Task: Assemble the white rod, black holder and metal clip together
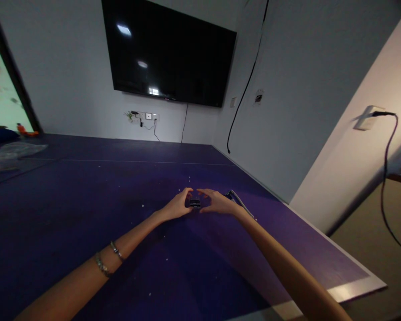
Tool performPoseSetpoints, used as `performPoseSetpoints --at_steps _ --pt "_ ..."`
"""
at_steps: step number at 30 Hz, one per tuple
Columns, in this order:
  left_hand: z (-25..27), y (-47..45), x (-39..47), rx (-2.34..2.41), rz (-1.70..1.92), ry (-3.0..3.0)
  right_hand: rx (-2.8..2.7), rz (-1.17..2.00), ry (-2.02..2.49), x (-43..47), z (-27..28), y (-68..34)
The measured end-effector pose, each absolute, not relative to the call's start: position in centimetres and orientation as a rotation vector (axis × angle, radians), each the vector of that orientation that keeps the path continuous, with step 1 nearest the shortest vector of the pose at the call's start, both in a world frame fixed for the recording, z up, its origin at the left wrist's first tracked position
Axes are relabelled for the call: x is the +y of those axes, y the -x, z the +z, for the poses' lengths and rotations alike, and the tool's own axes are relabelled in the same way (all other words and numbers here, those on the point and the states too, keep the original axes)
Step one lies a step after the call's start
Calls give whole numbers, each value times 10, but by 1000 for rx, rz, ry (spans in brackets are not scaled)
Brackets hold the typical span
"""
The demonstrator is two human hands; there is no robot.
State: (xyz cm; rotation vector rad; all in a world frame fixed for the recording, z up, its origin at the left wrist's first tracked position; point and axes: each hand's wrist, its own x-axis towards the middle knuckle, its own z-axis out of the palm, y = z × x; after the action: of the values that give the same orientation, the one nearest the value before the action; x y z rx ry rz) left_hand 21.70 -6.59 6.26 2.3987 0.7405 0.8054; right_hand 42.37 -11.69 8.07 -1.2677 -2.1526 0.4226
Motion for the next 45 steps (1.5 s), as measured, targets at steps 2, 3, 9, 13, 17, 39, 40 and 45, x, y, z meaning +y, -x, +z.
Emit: performPoseSetpoints --at_steps 2,3,9,13,17,39,40,45 --pt "64 -216 -71 741 797 -2403 -2163 396 1249 -117 80 -416" --pt "64 -215 -73 746 793 -2406 -2165 379 1248 -117 80 -414" --pt "65 -215 -74 678 756 -2415 -2239 314 1267 -116 80 -419" --pt "71 -205 -60 737 764 -2443 -2130 287 1372 -110 82 -458" --pt "69 -179 -37 908 737 -2401 -1994 220 1675 -108 87 -532" --pt "44 -140 -20 987 617 -2496 -1895 420 2266 -110 52 -642" --pt "43 -139 -19 985 614 -2498 -1901 429 2267 -110 51 -643" --pt "37 -136 -14 983 584 -2507 -1910 450 2281 -109 47 -644"
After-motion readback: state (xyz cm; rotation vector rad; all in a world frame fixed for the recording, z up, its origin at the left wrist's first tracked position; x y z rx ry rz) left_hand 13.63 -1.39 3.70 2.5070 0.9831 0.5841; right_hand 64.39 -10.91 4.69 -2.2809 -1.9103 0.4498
